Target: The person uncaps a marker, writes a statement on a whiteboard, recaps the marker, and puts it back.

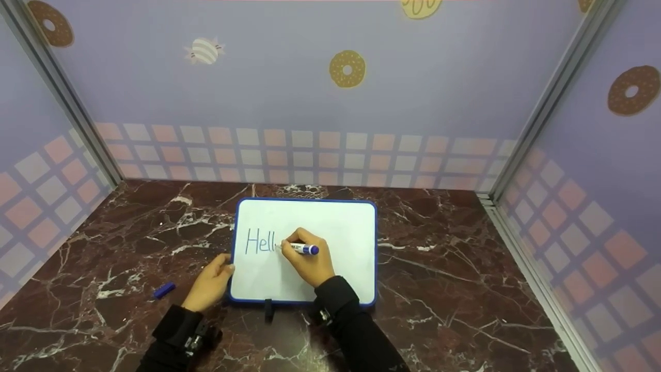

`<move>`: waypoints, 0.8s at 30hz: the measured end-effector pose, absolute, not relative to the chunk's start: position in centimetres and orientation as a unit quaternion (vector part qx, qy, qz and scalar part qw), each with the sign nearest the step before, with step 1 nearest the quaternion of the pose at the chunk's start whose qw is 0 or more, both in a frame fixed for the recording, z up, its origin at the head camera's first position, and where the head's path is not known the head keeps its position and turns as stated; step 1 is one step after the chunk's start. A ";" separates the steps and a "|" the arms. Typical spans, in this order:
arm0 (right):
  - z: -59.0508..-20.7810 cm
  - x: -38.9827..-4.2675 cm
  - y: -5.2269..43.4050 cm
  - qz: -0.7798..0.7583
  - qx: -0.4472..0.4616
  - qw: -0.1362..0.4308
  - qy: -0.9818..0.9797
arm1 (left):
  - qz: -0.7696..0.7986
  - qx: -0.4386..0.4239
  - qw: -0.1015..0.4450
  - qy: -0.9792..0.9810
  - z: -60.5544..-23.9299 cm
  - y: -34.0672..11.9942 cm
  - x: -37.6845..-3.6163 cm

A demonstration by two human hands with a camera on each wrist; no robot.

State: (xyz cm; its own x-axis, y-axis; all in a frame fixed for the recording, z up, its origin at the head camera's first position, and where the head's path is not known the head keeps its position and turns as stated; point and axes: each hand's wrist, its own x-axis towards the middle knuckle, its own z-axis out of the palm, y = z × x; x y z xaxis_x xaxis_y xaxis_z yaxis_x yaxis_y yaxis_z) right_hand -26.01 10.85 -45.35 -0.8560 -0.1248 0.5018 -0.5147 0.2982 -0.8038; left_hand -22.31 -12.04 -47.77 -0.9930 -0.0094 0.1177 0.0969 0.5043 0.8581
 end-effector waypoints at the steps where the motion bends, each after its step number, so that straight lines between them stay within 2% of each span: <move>1: -45.3 -26.0 10.9 0.556 0.202 0.178 -0.787 | -0.497 -0.025 0.054 -0.866 -47.8 -12.0 -22.3; 6: -45.0 -26.2 10.9 0.551 0.197 0.191 -0.788 | -0.500 -0.022 0.039 -0.865 -48.0 -12.2 -22.6; 24: -45.0 -26.3 10.7 0.537 0.200 0.188 -0.797 | -0.500 -0.018 0.039 -0.865 -48.0 -12.1 -22.6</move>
State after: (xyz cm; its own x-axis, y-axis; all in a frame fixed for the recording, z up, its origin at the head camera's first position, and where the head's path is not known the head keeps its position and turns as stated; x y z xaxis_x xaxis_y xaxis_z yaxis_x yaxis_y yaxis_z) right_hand -26.31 10.73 -44.98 -0.8495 -0.1172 0.5145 -0.5209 0.3424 -0.7820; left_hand -22.62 -12.07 -47.96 -0.9963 -0.0085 0.0857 0.0700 0.4986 0.8640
